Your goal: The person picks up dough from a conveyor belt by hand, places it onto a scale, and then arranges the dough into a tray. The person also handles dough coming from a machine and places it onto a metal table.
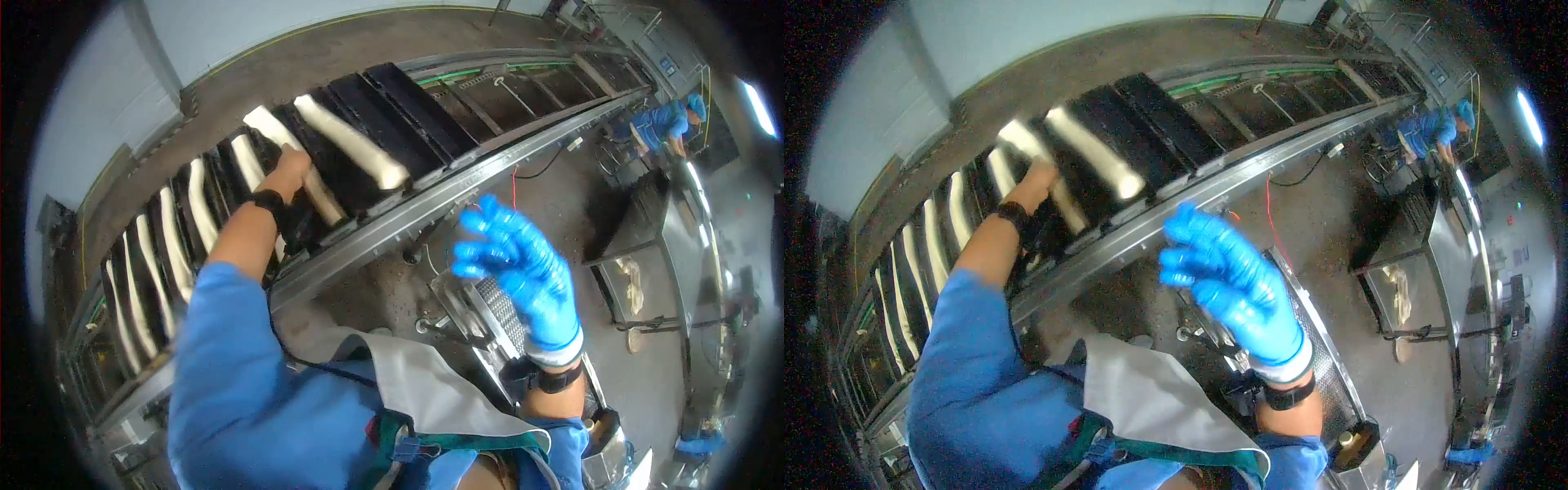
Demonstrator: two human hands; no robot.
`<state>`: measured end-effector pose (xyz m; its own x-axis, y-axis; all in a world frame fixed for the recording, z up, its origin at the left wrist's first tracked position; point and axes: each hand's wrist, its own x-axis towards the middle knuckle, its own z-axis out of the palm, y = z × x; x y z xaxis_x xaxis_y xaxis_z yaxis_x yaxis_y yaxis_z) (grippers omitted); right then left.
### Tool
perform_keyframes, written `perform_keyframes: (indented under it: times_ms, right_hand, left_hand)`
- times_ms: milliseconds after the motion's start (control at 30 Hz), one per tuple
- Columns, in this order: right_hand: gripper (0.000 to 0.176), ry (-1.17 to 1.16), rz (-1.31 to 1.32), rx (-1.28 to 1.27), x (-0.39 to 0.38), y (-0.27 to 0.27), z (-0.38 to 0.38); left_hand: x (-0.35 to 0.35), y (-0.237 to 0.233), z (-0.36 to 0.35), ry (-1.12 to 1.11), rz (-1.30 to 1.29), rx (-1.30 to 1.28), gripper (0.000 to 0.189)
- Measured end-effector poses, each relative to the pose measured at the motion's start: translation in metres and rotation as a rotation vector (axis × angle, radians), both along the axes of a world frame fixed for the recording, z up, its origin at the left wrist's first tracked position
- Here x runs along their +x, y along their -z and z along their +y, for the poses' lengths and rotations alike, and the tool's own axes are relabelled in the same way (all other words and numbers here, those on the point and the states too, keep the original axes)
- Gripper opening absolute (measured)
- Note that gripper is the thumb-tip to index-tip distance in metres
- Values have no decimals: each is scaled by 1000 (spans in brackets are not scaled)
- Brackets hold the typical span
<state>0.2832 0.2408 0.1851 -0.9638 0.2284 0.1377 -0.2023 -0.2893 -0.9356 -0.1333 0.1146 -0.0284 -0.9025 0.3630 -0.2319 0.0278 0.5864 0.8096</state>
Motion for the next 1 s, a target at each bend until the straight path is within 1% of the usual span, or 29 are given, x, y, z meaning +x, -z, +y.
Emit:
perform_keyframes:
  times_ms: [67,167,233,267,300,333,367,400,433,467,500,533,567,600,633,667,700,733,767,800,867,900,967,1000]
  right_hand:
    - [51,-52,-55,156,13,7,3]
    - [46,109,-235,249,41,33,28]
    - [43,313,-445,430,76,76,56]
    - [41,403,-479,444,102,108,70]
    - [40,488,-510,458,133,142,85]
    - [37,548,-684,575,166,172,101]
    - [40,658,-811,619,211,212,117]
    - [42,692,-1071,922,265,238,133]
    - [43,771,-1227,1050,314,255,141]
    - [38,805,-1389,1067,353,258,146]
    - [31,891,-1616,1000,412,291,157]
    - [29,993,-1683,913,436,271,140]
    - [31,645,-1905,1113,442,245,120]
    - [34,148,-2032,1124,486,280,129]
    - [37,403,-1831,1134,499,280,108]
    - [41,640,-1614,1126,501,276,88]
    - [46,712,-1677,1126,489,266,79]
    - [52,786,-1739,1126,471,261,73]
    - [61,782,-1827,1171,455,260,72]
    - [64,823,-1963,1179,440,257,68]
    - [49,812,-2068,1235,454,278,70]
    - [46,821,-2056,1255,450,274,71]
    - [42,839,-2031,1293,439,263,67]
    - [39,1119,-1863,1071,445,269,73]
  left_hand:
    - [-2,6,-12,68,58,17,73]
    - [-5,0,-41,262,148,41,78]
    - [-20,15,-48,291,259,-244,81]
    - [-28,22,-51,308,311,-386,83]
    - [-35,30,-61,370,394,-438,82]
    - [-36,29,-70,422,434,-454,79]
    - [-26,8,-69,380,355,-496,79]
    - [-40,26,-75,371,342,-394,75]
    - [-38,20,-76,455,383,-497,71]
    - [-36,14,-76,539,422,-600,67]
    - [-44,29,-83,522,427,-624,64]
    - [-59,62,-96,506,431,-648,61]
    - [-57,80,-100,483,433,-647,59]
    - [-53,95,-103,460,434,-646,58]
    - [-42,105,-103,432,433,-620,57]
    - [-2,70,-88,360,227,-533,57]
    - [46,25,-70,266,37,-453,57]
    - [68,12,-60,295,47,-456,55]
    - [83,9,-55,374,109,-479,54]
    - [96,5,-49,466,189,-508,52]
    - [119,-5,-33,548,304,-501,51]
    - [134,-8,-23,429,429,-462,46]
    - [141,-1,-16,488,461,-369,44]
    - [144,1,-14,517,477,-322,43]
